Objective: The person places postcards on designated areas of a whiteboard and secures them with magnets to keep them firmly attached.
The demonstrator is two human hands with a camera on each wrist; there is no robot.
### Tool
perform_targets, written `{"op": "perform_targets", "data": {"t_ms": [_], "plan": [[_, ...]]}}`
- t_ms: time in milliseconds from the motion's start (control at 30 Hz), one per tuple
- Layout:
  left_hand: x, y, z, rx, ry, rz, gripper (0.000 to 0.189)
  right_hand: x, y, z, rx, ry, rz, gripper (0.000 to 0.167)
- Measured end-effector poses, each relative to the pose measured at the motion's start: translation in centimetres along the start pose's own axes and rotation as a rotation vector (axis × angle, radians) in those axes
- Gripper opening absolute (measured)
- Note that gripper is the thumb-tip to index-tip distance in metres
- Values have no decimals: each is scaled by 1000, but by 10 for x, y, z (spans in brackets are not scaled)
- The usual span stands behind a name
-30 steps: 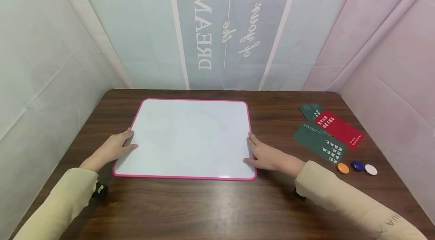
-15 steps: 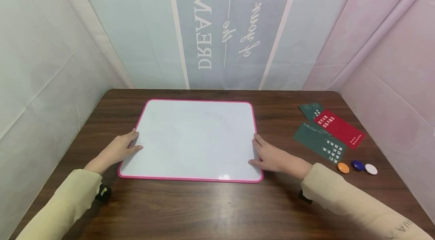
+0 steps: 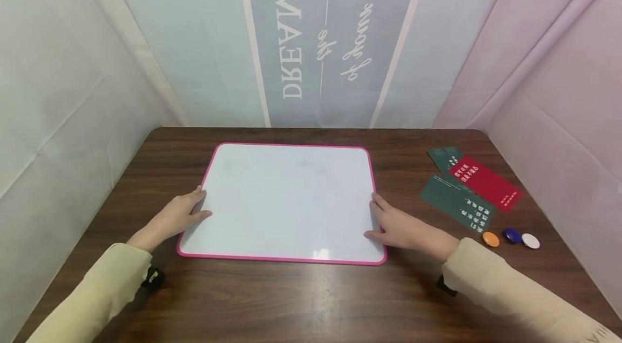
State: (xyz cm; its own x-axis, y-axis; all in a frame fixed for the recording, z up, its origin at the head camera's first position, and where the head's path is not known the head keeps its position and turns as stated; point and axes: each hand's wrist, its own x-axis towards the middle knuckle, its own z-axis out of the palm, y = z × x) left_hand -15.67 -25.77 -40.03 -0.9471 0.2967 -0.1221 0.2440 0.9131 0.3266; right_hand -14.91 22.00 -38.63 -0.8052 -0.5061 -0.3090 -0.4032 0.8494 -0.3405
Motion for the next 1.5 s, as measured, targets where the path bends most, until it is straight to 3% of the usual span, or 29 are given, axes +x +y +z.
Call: {"op": "perform_targets", "data": {"t_ms": [767,1500], "plan": [[-3,19,5,-14,-4,12,62,-15,18,3,27,14,10,74],[-7,33,10,-17,14,65,60,-29,28,7,68,110,-13,71]]}}
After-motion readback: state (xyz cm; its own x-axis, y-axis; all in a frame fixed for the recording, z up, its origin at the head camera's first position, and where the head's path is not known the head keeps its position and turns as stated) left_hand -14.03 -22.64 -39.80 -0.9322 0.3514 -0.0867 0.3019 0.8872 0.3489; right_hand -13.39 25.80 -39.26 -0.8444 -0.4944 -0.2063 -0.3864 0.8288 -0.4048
